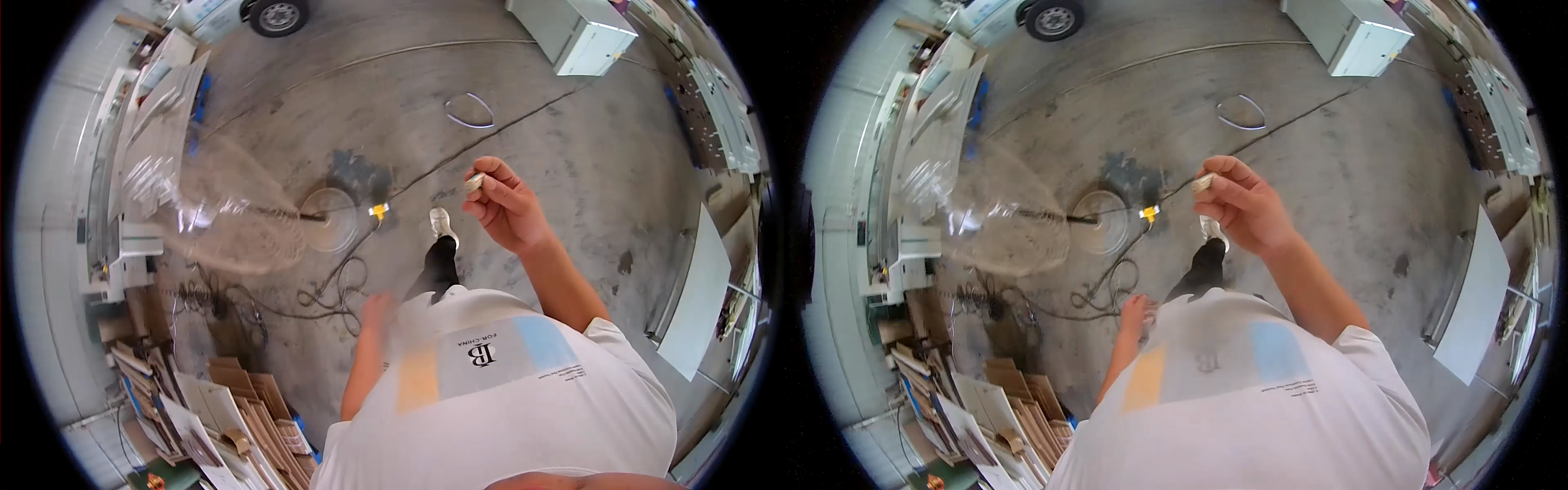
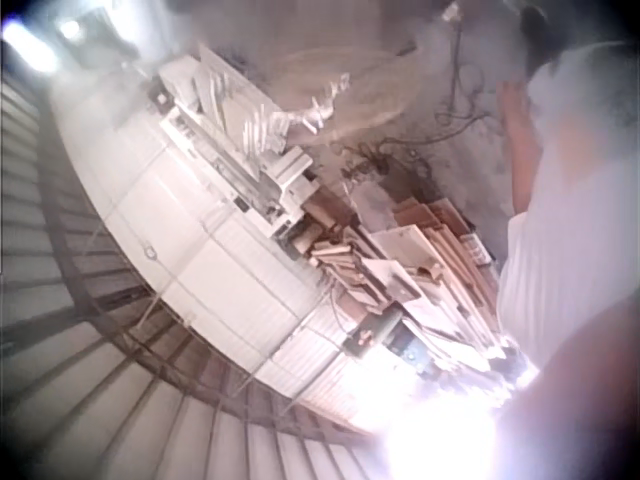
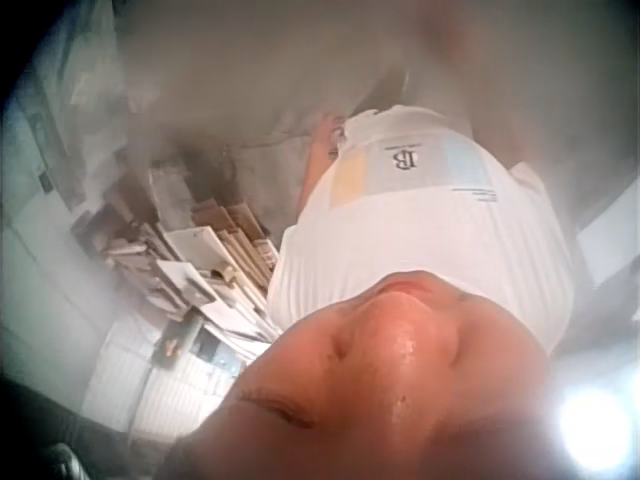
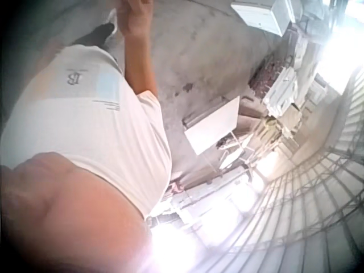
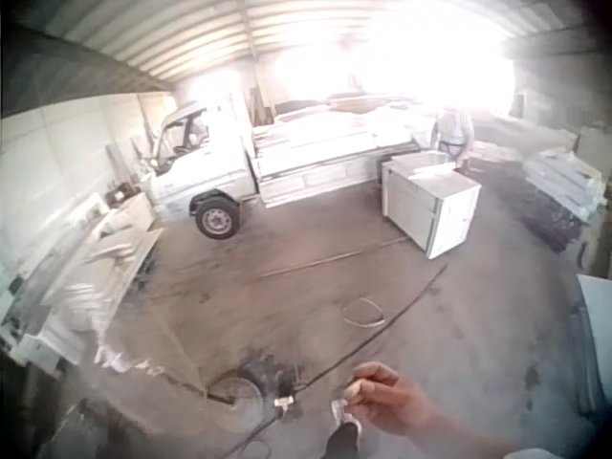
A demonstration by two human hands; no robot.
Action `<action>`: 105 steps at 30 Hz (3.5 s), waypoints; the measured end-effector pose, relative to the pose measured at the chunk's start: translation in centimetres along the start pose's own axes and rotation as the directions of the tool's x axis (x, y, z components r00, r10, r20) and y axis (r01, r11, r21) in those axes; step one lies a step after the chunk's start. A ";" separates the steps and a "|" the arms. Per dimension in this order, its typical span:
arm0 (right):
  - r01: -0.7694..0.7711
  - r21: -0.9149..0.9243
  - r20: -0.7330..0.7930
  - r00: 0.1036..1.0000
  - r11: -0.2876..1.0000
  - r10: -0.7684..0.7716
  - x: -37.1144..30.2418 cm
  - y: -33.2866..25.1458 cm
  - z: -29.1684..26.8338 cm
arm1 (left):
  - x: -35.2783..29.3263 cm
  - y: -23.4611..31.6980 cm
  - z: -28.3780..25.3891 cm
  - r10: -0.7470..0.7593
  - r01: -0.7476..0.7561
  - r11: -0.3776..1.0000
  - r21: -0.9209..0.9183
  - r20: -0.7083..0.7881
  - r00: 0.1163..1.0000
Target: The person scrapes the curved edge of a white board using a utility knife. They then walk across a workshop to retrieve a white plastic component from a box and insert it into a pre-drilled hole in a white cabinet panel.
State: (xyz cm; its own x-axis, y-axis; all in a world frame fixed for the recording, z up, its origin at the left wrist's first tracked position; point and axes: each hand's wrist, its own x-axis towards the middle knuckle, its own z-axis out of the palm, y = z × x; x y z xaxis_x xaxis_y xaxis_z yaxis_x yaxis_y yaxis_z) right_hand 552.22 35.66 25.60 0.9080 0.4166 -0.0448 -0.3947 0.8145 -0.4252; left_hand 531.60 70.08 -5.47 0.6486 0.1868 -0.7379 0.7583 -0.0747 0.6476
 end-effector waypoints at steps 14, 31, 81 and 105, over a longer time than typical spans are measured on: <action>0.109 -0.992 0.044 0.767 0.064 -0.640 17.2 -26.2 -4.9 | 12.6 59.8 25.6 0.534 -0.511 0.826 -0.237 0.617 0.578; 0.134 -0.954 0.018 0.919 0.269 -0.394 43.3 -57.1 -23.9 | 27.8 91.1 49.8 0.454 -0.440 0.875 -0.204 0.663 0.595; 0.545 -0.383 -0.887 0.010 0.746 -0.462 88.5 -95.6 -53.7 | 73.5 147.6 102.6 -0.633 -0.523 0.583 0.622 0.751 0.187; 0.916 -0.037 -0.847 0.184 0.400 -0.499 90.6 -89.0 -58.6 | 81.2 140.9 101.5 -0.701 -0.695 0.291 0.658 0.640 0.313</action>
State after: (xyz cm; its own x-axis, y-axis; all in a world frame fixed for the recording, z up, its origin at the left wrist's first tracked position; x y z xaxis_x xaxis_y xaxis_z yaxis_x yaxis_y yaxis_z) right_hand 677.87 -22.72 6.40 0.4832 -0.6717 -0.5615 0.6788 0.6925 -0.2443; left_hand 697.77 -24.73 6.57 -0.2869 -0.5165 -0.8068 -0.1867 -0.7959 0.5759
